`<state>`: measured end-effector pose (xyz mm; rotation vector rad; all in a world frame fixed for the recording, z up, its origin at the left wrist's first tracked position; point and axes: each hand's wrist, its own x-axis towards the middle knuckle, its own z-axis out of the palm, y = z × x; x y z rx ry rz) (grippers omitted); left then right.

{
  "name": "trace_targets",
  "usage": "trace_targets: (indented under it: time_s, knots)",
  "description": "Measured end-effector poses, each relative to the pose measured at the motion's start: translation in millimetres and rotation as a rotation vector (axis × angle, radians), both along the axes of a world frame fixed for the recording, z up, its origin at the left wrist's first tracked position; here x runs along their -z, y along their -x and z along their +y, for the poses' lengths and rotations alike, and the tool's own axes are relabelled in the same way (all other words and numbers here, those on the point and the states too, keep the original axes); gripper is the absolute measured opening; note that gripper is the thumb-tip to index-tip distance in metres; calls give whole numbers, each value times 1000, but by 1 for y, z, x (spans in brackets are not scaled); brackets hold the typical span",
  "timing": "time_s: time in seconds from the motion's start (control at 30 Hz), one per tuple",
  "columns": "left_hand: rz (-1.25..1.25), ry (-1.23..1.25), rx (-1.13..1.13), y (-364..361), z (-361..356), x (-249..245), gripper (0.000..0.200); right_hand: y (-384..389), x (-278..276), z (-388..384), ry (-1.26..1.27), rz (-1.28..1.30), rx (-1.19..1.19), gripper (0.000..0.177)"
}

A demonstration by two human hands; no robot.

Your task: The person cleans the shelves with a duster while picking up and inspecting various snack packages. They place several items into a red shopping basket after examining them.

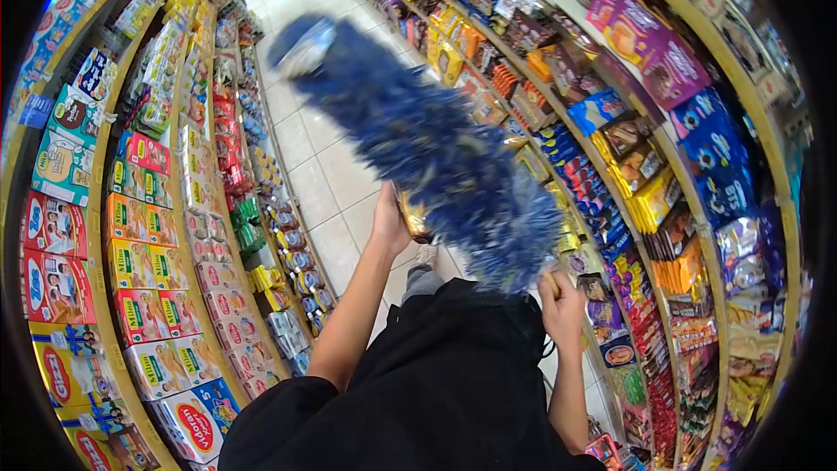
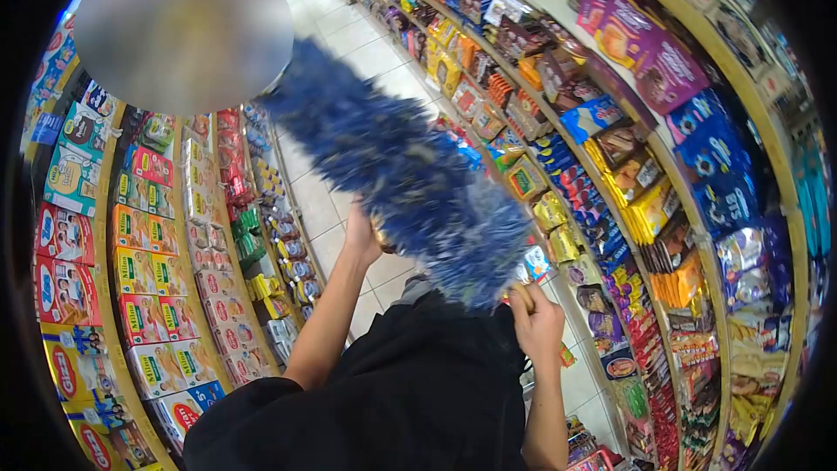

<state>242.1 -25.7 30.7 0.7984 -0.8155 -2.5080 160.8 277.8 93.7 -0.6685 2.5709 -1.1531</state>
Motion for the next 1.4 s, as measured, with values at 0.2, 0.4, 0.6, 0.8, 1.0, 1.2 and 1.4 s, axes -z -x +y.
trace_targets:
  time_s: [0.2, 0.4, 0.6, 0.8, 1.0, 1.2, 1.4]
  knots:
    - [22, -139, -53, 3, 57, 27, 50, -18, -18, 13, -191, 245, 0, 28]
    - [-34, -29, -103, -39, 56, 13, 52, -34, -3, 37, -53, 190, 11, 31]
    - [-192, 222, -27, -25, 96, -39, 53, -50, -9, 69, 59, 189, -39, 38]
    - [-47, 227, 130, 2, 104, -54, 50, -65, -4, 103, 65, 150, 191, 40]
    - [-94, 607, 203, 40, 82, 11, 50, -73, -2, 147, 82, 138, 326, 40]
    - [-226, 163, 245, 76, 172, -33, 45, -93, 19, 157, 73, 180, 465, 40]
    - [-154, 192, 551, 76, 175, -29, 42, -97, 19, 160, 38, 69, 579, 38]
